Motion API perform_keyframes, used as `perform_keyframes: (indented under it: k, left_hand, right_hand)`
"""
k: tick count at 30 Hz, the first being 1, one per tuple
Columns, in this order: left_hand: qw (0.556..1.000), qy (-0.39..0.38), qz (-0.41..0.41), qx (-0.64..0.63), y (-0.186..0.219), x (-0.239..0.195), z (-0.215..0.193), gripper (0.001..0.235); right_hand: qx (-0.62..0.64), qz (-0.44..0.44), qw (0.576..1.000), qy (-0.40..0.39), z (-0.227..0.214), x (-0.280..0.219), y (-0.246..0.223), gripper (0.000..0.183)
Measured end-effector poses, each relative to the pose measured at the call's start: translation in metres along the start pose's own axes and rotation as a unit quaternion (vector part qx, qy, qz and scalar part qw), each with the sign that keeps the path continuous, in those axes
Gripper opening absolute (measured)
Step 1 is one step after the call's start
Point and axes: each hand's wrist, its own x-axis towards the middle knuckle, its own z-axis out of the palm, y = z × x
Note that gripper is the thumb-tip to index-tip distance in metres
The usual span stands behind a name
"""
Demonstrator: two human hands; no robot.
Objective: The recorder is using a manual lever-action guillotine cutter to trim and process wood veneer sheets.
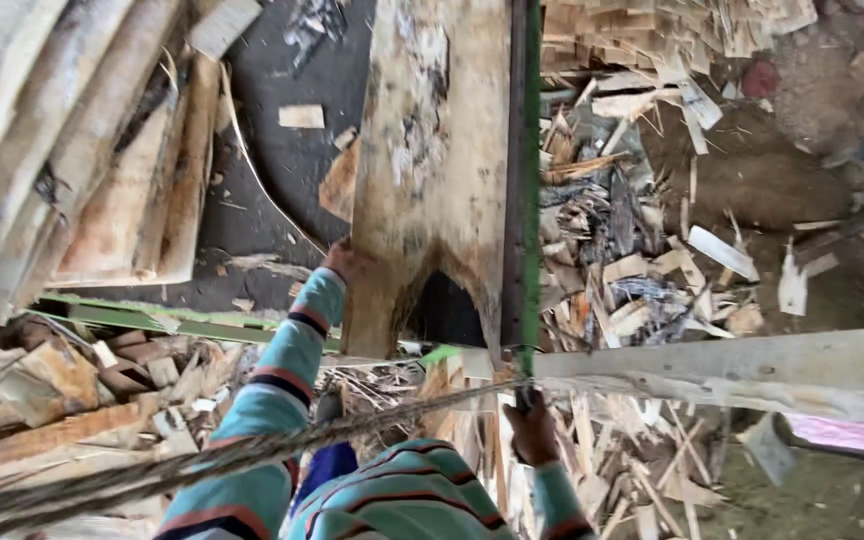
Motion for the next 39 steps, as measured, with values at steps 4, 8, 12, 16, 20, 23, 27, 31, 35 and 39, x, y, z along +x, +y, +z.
perform_keyframes:
  k: [4,8,12,16,20,23,27,31,35,39]
  left_hand:
    - [0.955,-0.015,0.064,0.290,-0.025,-0.042,-0.004,0.061]
    - [0.963,-0.041,0.085,0.253,-0.012,-0.059,-0.019,0.046]
    - [0.987,0.101,-0.018,0.126,-0.009,-0.159,-0.015,0.054]
    - [0.932,0.081,0.104,0.336,-0.017,-0.245,0.007,0.052]
    - [0.818,0.065,0.208,0.533,-0.055,-0.270,-0.040,0.053]
    - [0.699,0.049,0.266,0.662,-0.070,-0.280,-0.065,0.054]
    - [0.554,0.022,0.307,0.773,-0.078,-0.274,-0.102,0.056]
    - [0.788,0.116,0.109,0.595,-0.070,-0.294,-0.057,0.049]
    - [0.866,0.101,0.122,0.474,-0.060,-0.308,-0.009,0.055]
    - [0.783,0.122,0.128,0.596,-0.055,-0.285,-0.046,0.035]
  right_hand:
    - [-0.065,0.209,0.975,-0.042,-0.043,-0.016,-0.177,0.035]
    - [0.006,0.187,0.981,-0.050,-0.089,-0.018,-0.247,0.032]
    - [0.016,0.187,0.982,-0.022,-0.090,-0.022,-0.291,0.040]
    - [0.247,0.226,0.942,0.019,-0.080,-0.018,-0.042,0.063]
    - [0.207,0.307,0.929,-0.014,0.034,-0.065,-0.111,0.053]
    - [0.185,0.297,0.936,-0.035,0.069,-0.061,-0.122,0.046]
    - [0.109,0.195,0.974,-0.047,0.081,-0.047,-0.156,0.038]
    - [0.119,0.158,0.979,-0.054,0.089,-0.028,-0.203,0.036]
    - [0.090,0.175,0.978,-0.066,0.091,-0.019,-0.201,0.042]
    - [0.100,0.201,0.972,-0.062,0.100,-0.013,-0.240,0.046]
